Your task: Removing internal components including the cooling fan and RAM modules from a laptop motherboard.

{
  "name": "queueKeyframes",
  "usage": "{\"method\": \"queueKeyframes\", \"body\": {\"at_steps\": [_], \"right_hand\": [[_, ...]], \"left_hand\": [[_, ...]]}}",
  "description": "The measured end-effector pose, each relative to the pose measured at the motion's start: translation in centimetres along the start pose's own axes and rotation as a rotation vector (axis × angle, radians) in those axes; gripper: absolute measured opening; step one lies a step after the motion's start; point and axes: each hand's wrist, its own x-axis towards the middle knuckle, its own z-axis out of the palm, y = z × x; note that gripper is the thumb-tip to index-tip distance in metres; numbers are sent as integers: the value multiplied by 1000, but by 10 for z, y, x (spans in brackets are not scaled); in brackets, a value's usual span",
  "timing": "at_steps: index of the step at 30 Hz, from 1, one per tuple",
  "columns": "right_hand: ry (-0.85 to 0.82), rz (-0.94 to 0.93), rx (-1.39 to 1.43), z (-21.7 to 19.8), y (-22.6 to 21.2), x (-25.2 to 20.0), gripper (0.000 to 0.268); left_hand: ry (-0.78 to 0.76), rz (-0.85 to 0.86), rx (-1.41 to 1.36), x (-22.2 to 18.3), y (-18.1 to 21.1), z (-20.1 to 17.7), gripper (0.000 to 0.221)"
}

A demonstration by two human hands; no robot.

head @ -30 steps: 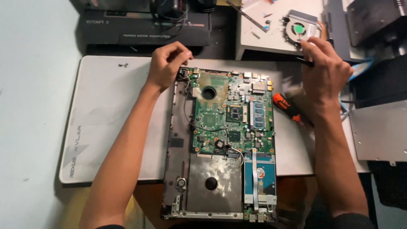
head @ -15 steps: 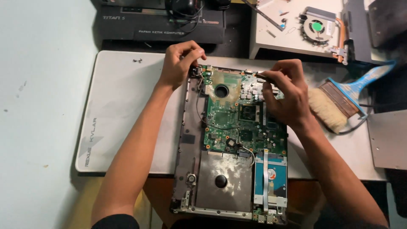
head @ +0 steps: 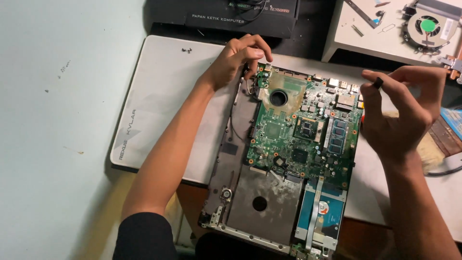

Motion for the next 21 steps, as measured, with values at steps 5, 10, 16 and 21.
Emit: {"method": "queueKeyframes", "body": {"at_steps": [5, 10, 16, 21], "right_hand": [[-26, 8, -26, 3, 2, -6, 13], [-70, 9, -14, 1, 0, -3, 13], [-68, 55, 155, 5, 5, -8, 23], [-134, 308, 553, 3, -17, 6, 20]], "left_hand": [[-39, -7, 85, -3, 6, 1, 38], [-73, 61, 233, 0, -1, -6, 58], [-182, 54, 543, -2, 5, -11, 53], [-288, -23, 458, -4, 12, -24, 28]]}}
